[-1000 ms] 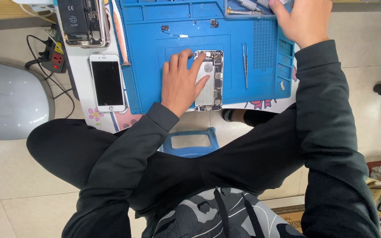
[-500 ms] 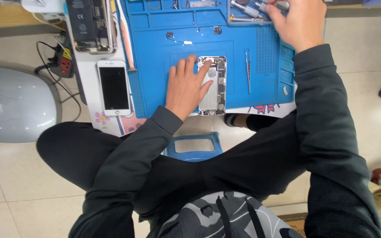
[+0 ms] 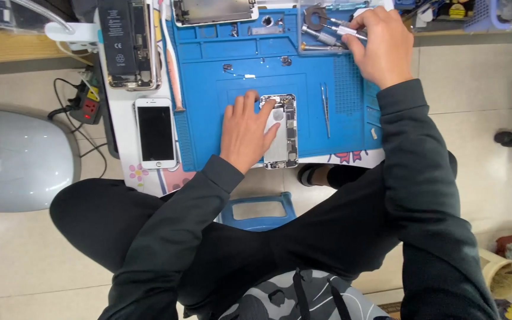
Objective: Assembling internal components of a smartphone using tweezers and a screwdriver on a repair bench.
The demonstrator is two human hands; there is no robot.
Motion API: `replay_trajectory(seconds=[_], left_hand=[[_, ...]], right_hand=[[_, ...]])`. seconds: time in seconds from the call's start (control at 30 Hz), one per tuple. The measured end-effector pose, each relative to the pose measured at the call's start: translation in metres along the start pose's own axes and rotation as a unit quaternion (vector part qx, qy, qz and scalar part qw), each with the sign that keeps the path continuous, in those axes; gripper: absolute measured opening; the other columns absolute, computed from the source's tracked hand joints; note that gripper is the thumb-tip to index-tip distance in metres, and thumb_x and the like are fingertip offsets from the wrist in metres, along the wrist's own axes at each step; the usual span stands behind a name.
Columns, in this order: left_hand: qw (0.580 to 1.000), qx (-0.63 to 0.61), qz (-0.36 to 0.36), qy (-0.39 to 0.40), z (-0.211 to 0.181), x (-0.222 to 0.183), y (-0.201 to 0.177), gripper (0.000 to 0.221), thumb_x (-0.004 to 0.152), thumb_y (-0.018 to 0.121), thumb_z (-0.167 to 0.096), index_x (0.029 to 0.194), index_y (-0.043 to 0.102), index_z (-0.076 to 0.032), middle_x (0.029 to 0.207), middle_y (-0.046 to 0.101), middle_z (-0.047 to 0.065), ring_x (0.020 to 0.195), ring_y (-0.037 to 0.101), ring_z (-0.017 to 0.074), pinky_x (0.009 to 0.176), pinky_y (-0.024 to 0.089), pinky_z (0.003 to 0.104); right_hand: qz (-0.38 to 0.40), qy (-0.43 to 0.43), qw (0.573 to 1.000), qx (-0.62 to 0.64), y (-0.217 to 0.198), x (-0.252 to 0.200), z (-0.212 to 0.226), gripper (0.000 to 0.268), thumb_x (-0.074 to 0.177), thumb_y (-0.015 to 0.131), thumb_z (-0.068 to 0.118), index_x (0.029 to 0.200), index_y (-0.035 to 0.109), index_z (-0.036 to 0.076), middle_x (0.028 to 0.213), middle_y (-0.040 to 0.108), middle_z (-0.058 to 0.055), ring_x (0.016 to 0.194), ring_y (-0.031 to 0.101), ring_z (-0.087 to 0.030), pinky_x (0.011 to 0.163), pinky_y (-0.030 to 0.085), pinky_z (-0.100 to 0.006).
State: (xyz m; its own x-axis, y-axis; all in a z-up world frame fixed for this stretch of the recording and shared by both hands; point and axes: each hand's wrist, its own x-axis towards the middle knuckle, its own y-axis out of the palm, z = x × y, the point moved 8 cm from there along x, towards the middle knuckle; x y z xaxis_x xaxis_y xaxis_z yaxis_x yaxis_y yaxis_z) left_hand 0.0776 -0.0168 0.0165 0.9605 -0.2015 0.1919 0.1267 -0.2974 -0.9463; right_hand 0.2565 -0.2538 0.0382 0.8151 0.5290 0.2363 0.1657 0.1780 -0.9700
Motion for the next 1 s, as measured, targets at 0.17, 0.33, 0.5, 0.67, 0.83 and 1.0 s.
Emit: replay_trajectory(seconds=[0.17,0.33,0.5,0.67,0.83,1.0], left_hand=[[0.997,-0.059,0.018,0.04,-0.009,-0.006,-0.011,0.089,0.089,0.089,-0.062,0.156,0.048,-0.021,0.144,0.045,0.017,0.114,0.055,0.0336,0.089,0.05,0.043],[0.985,-0.065,0.056,0.149,-0.026,-0.024,0.002,0.063,0.086,0.084,-0.058,0.129,0.068,-0.015,0.137,0.056,0.013,0.12,0.054,0.0334,0.1,0.043,0.05],[0.995,0.01,0.029,0.1,-0.008,-0.04,0.001,0.053,0.088,0.08,-0.054,0.124,0.07,-0.016,0.132,0.059,0.009,0.109,0.057,0.0315,0.098,0.042,0.048],[0.998,-0.007,-0.016,0.068,-0.001,-0.052,-0.003,0.052,0.094,0.073,-0.054,0.119,0.067,-0.008,0.108,0.053,0.011,0.095,0.061,0.0286,0.089,0.045,0.049],[0.997,0.018,-0.061,0.045,0.017,-0.059,-0.002,0.044,0.096,0.072,-0.052,0.109,0.069,-0.01,0.089,0.049,0.006,0.082,0.056,0.0248,0.08,0.043,0.045],[0.995,-0.063,-0.049,0.058,0.039,-0.052,-0.015,0.028,0.099,0.072,-0.039,0.117,0.072,-0.016,0.085,0.057,0.002,0.087,0.061,0.0214,0.088,0.046,0.044]], right_hand=[[-0.093,-0.055,0.983,0.148,-0.06,-0.028,0.037,0.016,0.113,0.092,0.008,0.119,0.079,0.0,0.101,0.077,-0.014,0.083,0.07,-0.027,0.072,0.055,-0.04],[-0.017,0.089,0.933,0.349,-0.072,-0.067,0.082,0.013,0.106,0.083,-0.001,0.117,0.075,-0.002,0.1,0.066,-0.013,0.072,0.054,-0.016,0.068,0.052,-0.03],[0.018,0.097,0.937,0.335,-0.043,-0.09,0.123,0.009,0.107,0.08,0.007,0.113,0.074,0.003,0.099,0.069,-0.011,0.077,0.059,-0.019,0.076,0.049,-0.036],[0.027,0.112,0.938,0.327,-0.026,-0.088,0.12,0.011,0.113,0.07,0.01,0.111,0.072,0.0,0.089,0.067,-0.016,0.079,0.069,-0.032,0.064,0.058,-0.041],[0.01,0.079,0.962,0.26,-0.038,-0.076,0.129,0.022,0.119,0.059,0.02,0.106,0.07,0.005,0.085,0.062,-0.009,0.072,0.067,-0.031,0.061,0.054,-0.044],[0.023,0.086,0.962,0.257,-0.036,-0.066,0.114,0.016,0.113,0.066,0.021,0.102,0.069,0.009,0.073,0.06,-0.004,0.064,0.064,-0.026,0.059,0.051,-0.04]])
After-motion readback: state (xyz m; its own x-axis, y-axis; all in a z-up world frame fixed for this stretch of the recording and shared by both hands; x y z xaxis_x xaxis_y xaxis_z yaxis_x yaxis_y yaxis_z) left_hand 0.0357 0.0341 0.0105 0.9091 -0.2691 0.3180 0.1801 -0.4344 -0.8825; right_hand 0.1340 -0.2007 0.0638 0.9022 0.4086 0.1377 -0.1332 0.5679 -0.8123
